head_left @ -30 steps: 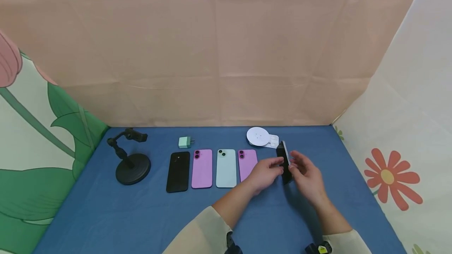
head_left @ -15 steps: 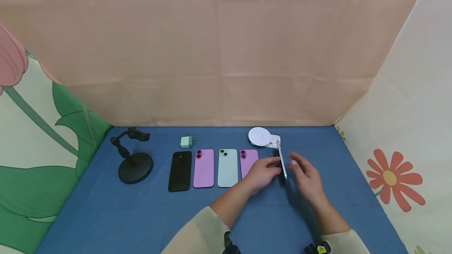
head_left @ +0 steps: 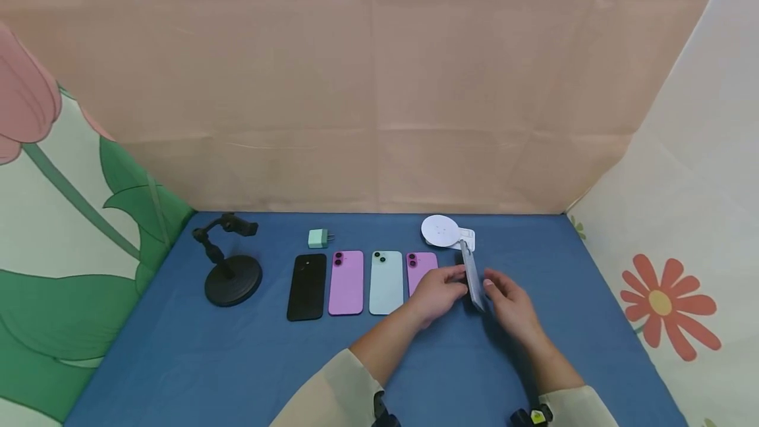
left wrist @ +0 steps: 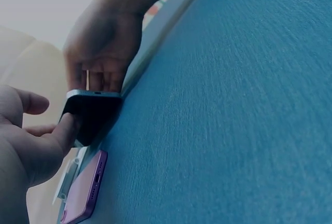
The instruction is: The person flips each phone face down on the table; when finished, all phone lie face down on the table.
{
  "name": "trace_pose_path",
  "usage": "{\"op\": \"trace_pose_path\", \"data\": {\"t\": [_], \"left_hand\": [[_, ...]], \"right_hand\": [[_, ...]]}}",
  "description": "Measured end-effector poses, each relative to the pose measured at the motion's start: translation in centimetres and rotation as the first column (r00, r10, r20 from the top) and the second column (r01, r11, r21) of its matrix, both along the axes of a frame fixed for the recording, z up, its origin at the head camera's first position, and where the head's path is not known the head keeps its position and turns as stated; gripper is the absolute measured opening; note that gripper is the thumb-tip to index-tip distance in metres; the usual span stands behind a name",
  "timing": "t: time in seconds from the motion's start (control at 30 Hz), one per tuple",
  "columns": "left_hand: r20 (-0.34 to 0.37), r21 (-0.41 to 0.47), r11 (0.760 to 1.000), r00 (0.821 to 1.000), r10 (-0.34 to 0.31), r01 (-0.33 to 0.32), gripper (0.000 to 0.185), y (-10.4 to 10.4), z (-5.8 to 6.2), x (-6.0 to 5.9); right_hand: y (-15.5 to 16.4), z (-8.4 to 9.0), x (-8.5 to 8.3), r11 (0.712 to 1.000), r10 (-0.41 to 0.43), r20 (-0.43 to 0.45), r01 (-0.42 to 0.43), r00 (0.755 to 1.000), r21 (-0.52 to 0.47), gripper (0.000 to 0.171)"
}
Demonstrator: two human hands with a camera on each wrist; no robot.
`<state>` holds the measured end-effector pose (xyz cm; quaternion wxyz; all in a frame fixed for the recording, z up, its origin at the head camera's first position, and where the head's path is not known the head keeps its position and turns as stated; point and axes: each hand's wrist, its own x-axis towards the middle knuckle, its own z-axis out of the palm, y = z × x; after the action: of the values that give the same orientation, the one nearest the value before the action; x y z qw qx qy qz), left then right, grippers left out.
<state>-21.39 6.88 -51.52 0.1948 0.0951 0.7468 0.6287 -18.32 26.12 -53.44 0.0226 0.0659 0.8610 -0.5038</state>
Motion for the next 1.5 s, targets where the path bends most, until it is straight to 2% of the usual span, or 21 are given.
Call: {"op": "trace_pose_path", "data": {"t": [0.2,0.4,0.63,1.1,1.27,1.5], "left_hand": [[0.012,-0.033,0.999,1.000,0.017,-0.017,0.045,-0.5,0.0,0.2],[0.081,-0.029,0.999,0.997,0.019,-0.017,0.047,-0.9,-0.2,0.3],[0.059,-0.016,1.000,0.998,0.008,-0.007,0.050,-1.3,-0.4,0.5],[0.090,-0.044,0.999,0.996,0.011,-0.007,0.052,-1.7,-1.3,0.9],[0.092,-0.053,0.999,0.996,0.001,0.004,0.051,-1.7,-1.1,1.2],[0.104,-0.014,1.000,0.994,-0.022,0.024,0.050,-2.1,-1.0,1.6]], "right_hand": [[-0.2,-0.1,0.0,1.000,0.006,0.009,-0.006,1.000,-0.011,0.051],[-0.5,-0.1,0.0,0.999,0.023,0.015,-0.023,1.000,-0.031,0.049],[-0.7,0.2,0.1,1.000,0.022,0.046,-0.022,0.999,0.004,0.050],[-0.8,0.1,0.3,0.999,0.025,0.035,-0.026,0.999,0.032,0.048],[-0.8,0.1,0.4,0.999,0.019,0.049,-0.021,0.999,0.031,0.049],[-0.6,-0.1,0.7,0.999,0.026,0.038,-0.027,0.999,0.032,0.049]]}}
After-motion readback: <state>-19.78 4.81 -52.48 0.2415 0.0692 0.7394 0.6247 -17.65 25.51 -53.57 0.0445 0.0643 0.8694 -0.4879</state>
